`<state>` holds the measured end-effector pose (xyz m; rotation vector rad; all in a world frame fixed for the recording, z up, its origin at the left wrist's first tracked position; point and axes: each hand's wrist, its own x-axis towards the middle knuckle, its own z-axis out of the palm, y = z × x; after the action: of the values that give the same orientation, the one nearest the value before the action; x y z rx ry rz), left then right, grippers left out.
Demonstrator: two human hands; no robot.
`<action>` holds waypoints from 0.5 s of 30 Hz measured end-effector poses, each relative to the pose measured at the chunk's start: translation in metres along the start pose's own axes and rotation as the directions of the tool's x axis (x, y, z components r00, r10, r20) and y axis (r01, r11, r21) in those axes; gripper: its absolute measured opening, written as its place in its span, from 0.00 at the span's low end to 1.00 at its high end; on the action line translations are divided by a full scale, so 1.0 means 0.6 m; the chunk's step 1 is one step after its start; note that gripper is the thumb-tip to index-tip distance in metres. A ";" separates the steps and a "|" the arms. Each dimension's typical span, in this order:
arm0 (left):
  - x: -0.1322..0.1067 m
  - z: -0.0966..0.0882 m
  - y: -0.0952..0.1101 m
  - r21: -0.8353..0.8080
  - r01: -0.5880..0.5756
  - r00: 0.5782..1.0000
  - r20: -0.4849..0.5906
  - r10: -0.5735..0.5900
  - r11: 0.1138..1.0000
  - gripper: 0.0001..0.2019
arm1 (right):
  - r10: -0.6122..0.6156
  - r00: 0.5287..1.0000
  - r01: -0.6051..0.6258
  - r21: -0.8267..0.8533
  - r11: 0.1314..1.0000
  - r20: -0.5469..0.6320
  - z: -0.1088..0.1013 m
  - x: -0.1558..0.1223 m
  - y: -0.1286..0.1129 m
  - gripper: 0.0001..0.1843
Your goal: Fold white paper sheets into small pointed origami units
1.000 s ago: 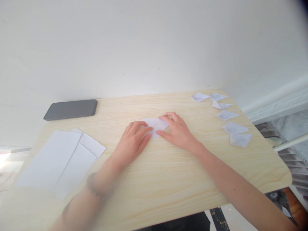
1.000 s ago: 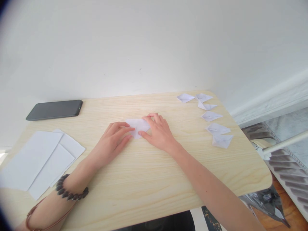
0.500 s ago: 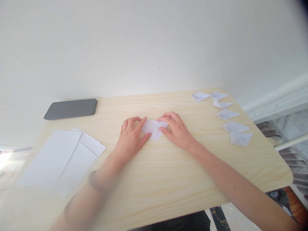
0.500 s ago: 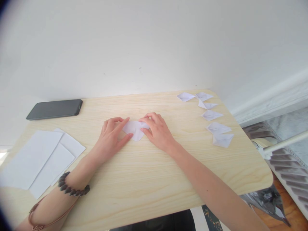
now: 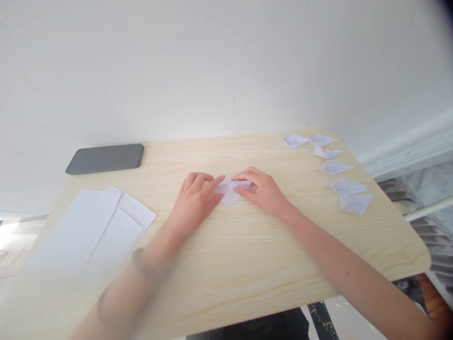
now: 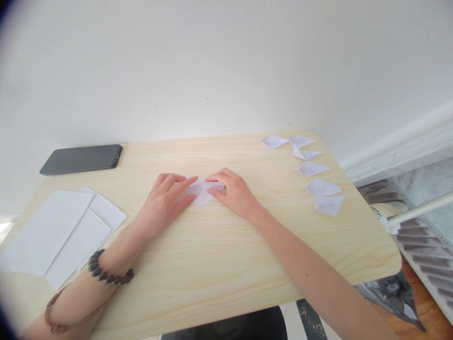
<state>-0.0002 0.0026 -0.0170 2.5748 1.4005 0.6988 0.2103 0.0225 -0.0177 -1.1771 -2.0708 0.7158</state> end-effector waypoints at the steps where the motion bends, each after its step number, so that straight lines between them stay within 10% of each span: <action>1: 0.000 0.000 -0.001 0.005 -0.002 1.000 0.009 0.002 1.000 0.16 | 0.002 1.000 -0.002 -0.003 1.000 0.003 0.000 0.001 -0.001 0.09; 15: 0.004 -0.008 -0.001 -0.064 0.056 0.993 0.105 -0.050 0.996 0.15 | 0.046 0.997 -0.056 -0.168 0.984 -0.066 0.022 0.008 -0.008 0.05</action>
<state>-0.0016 0.0045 -0.0124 2.4749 1.3838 0.5855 0.1959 0.0224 -0.0216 -1.3336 -2.0892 0.5266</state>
